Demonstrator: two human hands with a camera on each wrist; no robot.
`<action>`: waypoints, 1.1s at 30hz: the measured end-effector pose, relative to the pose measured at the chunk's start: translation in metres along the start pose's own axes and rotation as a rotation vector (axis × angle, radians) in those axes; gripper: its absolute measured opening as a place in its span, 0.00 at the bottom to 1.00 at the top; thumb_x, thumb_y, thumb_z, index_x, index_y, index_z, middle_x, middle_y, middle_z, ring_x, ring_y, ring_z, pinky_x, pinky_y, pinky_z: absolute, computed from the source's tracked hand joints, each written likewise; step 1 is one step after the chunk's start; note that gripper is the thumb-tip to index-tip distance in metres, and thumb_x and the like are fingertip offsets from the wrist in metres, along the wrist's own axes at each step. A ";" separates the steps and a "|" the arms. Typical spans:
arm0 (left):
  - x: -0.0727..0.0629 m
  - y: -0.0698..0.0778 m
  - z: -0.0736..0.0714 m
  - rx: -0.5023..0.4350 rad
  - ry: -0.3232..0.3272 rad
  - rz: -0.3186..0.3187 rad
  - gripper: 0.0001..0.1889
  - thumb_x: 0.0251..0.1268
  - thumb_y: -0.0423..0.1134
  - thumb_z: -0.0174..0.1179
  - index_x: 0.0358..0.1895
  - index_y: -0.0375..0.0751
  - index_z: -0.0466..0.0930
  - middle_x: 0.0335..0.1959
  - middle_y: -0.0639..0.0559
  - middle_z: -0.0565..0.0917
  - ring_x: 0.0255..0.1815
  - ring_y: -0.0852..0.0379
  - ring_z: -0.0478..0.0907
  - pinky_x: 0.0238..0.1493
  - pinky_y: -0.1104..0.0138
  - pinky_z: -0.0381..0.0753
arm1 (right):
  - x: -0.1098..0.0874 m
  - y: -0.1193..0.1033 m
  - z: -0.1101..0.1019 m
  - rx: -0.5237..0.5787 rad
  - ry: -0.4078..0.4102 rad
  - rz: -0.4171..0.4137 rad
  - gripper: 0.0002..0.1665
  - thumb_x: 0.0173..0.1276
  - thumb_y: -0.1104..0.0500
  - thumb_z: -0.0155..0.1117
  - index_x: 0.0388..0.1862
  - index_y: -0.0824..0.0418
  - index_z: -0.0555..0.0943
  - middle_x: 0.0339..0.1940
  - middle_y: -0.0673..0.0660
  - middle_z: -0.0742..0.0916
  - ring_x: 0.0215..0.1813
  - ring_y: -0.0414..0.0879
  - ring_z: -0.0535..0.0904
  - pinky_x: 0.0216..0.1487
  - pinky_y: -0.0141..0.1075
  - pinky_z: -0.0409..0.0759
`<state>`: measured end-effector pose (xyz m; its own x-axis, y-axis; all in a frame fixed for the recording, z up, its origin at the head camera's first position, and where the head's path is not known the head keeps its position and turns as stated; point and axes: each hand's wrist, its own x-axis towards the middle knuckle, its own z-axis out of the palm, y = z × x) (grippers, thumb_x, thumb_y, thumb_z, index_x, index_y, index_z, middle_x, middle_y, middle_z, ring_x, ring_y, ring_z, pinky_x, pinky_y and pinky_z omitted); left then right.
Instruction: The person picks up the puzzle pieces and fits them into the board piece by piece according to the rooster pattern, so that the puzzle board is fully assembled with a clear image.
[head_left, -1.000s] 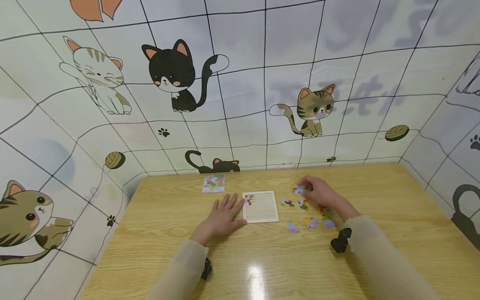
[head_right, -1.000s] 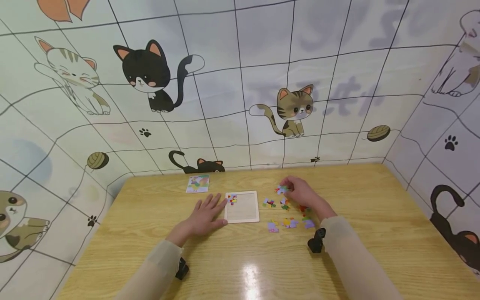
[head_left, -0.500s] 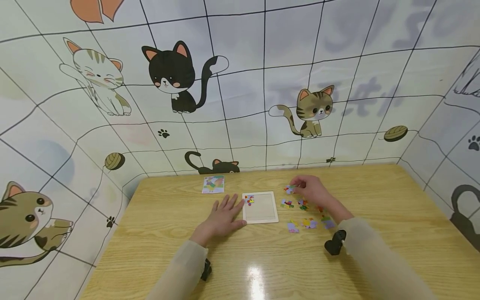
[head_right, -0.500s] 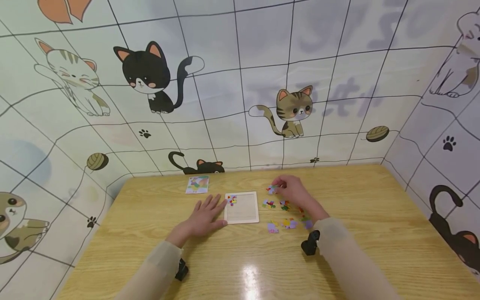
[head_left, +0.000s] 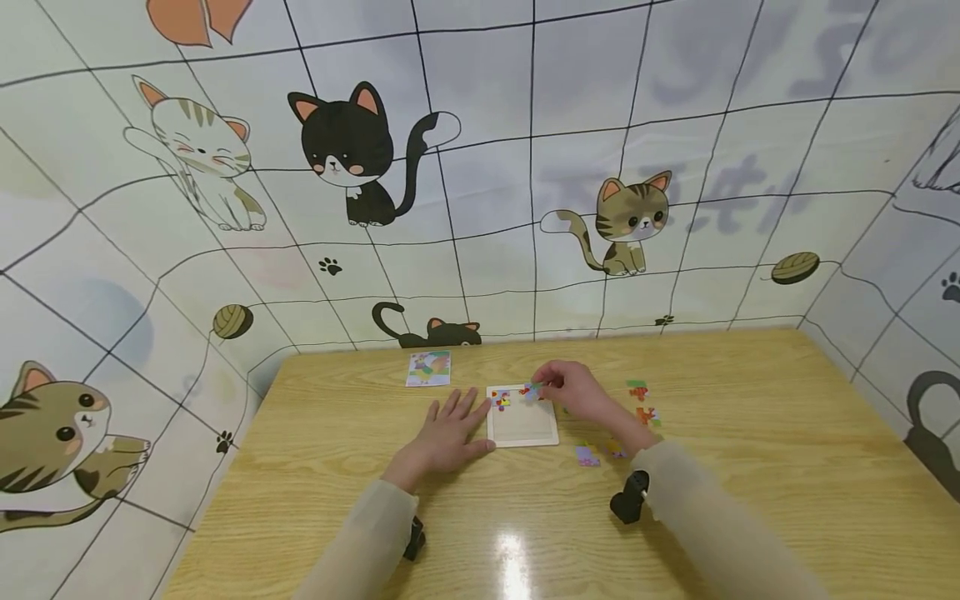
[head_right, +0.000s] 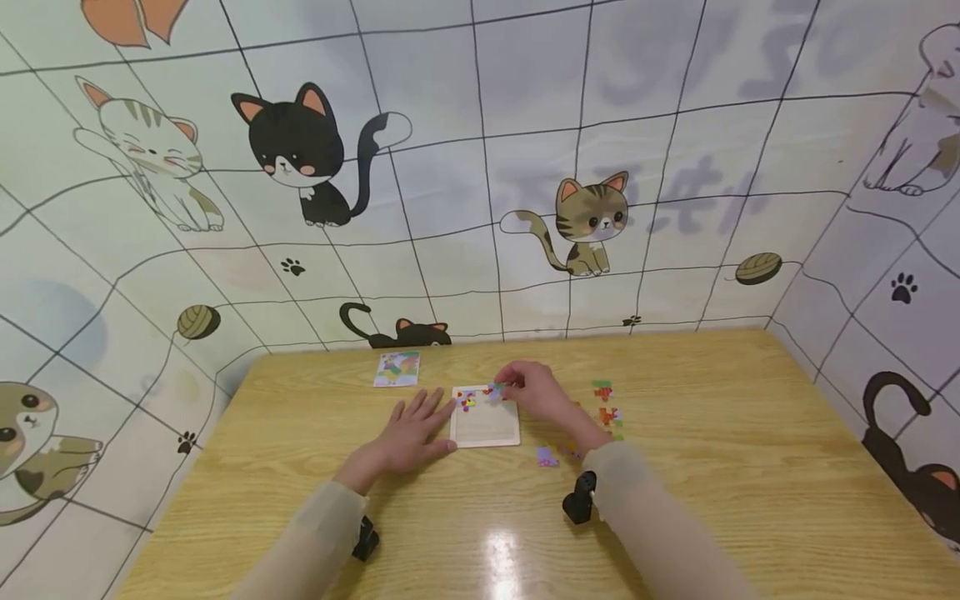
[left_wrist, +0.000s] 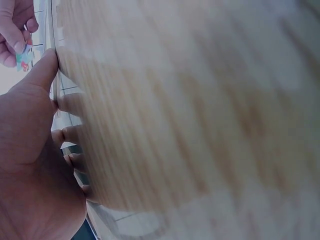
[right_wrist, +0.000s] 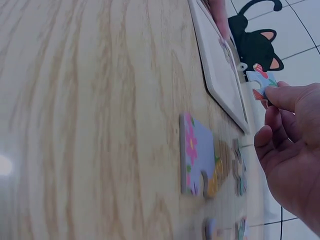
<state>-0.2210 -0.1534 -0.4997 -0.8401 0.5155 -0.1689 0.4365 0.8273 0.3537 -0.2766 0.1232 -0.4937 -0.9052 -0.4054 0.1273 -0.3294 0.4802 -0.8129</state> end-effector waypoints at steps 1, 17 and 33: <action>0.000 0.000 0.000 -0.001 0.001 0.001 0.39 0.78 0.60 0.51 0.83 0.45 0.53 0.84 0.40 0.46 0.83 0.35 0.38 0.75 0.34 0.39 | 0.001 -0.002 0.003 0.003 0.000 0.003 0.07 0.70 0.70 0.67 0.45 0.66 0.85 0.36 0.55 0.86 0.33 0.44 0.76 0.34 0.35 0.76; -0.001 0.004 -0.004 0.007 -0.006 -0.009 0.38 0.79 0.59 0.51 0.83 0.45 0.54 0.84 0.40 0.48 0.83 0.34 0.39 0.75 0.34 0.41 | 0.011 -0.005 0.025 -0.001 -0.002 0.020 0.07 0.69 0.71 0.65 0.44 0.66 0.85 0.37 0.56 0.87 0.38 0.44 0.79 0.41 0.36 0.78; -0.003 0.005 -0.004 0.012 -0.005 -0.004 0.38 0.79 0.59 0.50 0.83 0.44 0.54 0.84 0.40 0.48 0.83 0.34 0.39 0.75 0.34 0.41 | 0.014 0.001 0.036 -0.089 0.032 0.015 0.08 0.69 0.70 0.67 0.45 0.66 0.85 0.40 0.56 0.83 0.39 0.46 0.76 0.41 0.39 0.77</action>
<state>-0.2181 -0.1517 -0.4939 -0.8402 0.5131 -0.1754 0.4369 0.8321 0.3416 -0.2796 0.0900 -0.5133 -0.9178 -0.3733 0.1350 -0.3372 0.5535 -0.7615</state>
